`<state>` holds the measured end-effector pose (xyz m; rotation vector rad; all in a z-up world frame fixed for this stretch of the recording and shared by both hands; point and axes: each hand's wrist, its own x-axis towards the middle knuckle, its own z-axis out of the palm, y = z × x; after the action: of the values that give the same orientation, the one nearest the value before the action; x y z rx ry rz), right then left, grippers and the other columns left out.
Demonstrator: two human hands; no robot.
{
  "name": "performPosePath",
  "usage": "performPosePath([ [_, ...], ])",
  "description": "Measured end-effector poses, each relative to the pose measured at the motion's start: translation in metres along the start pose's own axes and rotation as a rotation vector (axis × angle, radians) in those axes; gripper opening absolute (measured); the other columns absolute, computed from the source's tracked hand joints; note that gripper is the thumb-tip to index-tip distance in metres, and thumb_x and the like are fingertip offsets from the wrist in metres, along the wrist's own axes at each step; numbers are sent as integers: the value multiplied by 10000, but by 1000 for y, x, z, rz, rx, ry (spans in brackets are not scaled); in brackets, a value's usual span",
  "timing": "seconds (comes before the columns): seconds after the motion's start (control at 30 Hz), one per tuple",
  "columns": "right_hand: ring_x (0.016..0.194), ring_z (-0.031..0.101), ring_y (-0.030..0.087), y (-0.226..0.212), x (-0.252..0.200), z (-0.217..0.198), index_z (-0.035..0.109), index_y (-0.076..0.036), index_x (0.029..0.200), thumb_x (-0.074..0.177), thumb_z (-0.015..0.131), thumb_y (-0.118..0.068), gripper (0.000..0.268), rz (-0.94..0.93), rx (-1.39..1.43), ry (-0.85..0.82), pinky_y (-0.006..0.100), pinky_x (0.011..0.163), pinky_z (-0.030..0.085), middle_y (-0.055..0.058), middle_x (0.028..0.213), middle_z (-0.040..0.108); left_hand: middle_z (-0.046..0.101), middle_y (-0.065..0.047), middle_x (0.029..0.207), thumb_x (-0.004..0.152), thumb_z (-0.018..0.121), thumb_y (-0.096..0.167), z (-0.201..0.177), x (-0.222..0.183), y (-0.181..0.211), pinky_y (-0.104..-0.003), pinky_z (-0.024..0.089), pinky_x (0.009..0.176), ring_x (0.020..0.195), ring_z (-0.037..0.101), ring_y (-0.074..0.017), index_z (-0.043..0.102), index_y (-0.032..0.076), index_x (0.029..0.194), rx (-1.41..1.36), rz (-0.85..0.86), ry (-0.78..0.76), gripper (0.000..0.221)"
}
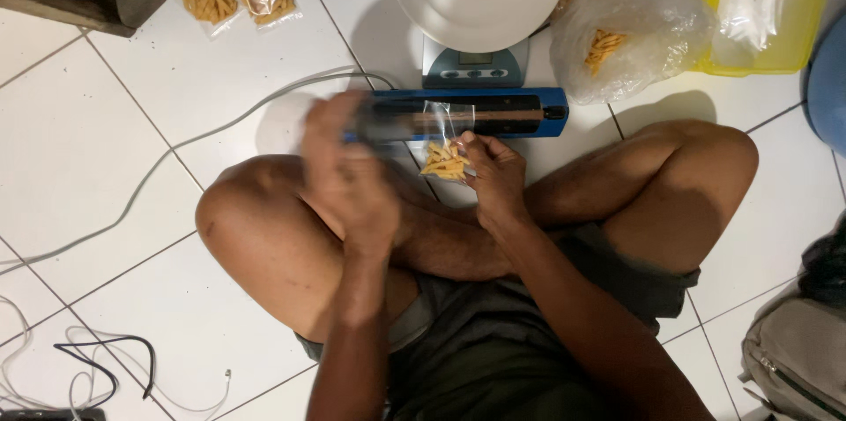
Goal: The person picks up snack sticks from a plate by hand, places them into a small plastic bag, and then seals the bag using a blue heat-sealing machine.
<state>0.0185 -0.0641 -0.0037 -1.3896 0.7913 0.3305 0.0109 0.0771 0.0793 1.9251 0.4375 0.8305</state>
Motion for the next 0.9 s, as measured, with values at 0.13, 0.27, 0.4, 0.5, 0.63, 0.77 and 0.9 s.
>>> performPosePath([
  [0.13, 628, 644, 184, 47, 35, -16, 744, -32, 899, 835, 806, -170, 164, -57, 59, 5, 323, 541, 611, 98, 743, 647, 694, -35, 1080, 937, 579, 440, 26, -12, -7, -515, 248, 1172, 1109, 615, -220, 696, 150, 1160, 75, 223, -336, 384],
  [0.27, 682, 635, 179, 86, 68, -32, 728, -69, 880, 901, 736, -216, 148, -110, -5, -79, 301, 582, 599, 76, 739, 619, 647, -44, 1005, 958, 611, 406, 55, -24, -19, -539, 292, 1121, 994, 630, -204, 696, 159, 1151, 260, 553, -353, 325],
  [0.4, 701, 625, 150, 35, 30, -18, 744, -64, 918, 919, 725, -249, 186, -111, -77, -95, 338, 631, 613, 67, 776, 648, 647, -79, 1037, 980, 620, 286, 50, -31, -11, -538, 314, 1102, 1049, 613, -231, 674, 104, 1122, 223, 434, -313, 237],
  [0.5, 722, 638, 124, 19, 17, -10, 730, -44, 980, 898, 750, -273, 244, -5, -13, -84, 269, 665, 618, 56, 811, 635, 570, -78, 1100, 998, 571, 177, 25, -59, -6, -469, 391, 1021, 1043, 568, -299, 603, 92, 1196, 111, -97, -110, 218],
  [0.63, 645, 627, 109, 16, 16, -6, 746, -67, 930, 899, 736, -224, 161, -50, -9, -59, 235, 590, 593, 48, 734, 632, 551, -157, 1176, 935, 635, 160, 34, -87, -8, -470, 393, 1049, 1152, 545, -364, 549, 38, 1235, 102, -277, -76, 335],
  [0.77, 648, 635, 90, 13, 14, -6, 743, -69, 921, 889, 746, -235, 169, -32, -20, -65, 220, 591, 589, 39, 734, 652, 563, -179, 1065, 919, 668, 164, 55, -93, -33, -459, 460, 953, 1048, 585, -343, 496, -7, 1225, -113, -597, -63, 391],
  [0.9, 666, 641, 113, 19, 18, -9, 741, -79, 942, 878, 763, -286, 218, -31, -1, -70, 246, 608, 605, 61, 771, 665, 668, -49, 801, 810, 809, 169, 69, -92, -53, -301, 511, 757, 778, 654, -162, 581, 87, 1039, -137, -698, 73, 334],
])
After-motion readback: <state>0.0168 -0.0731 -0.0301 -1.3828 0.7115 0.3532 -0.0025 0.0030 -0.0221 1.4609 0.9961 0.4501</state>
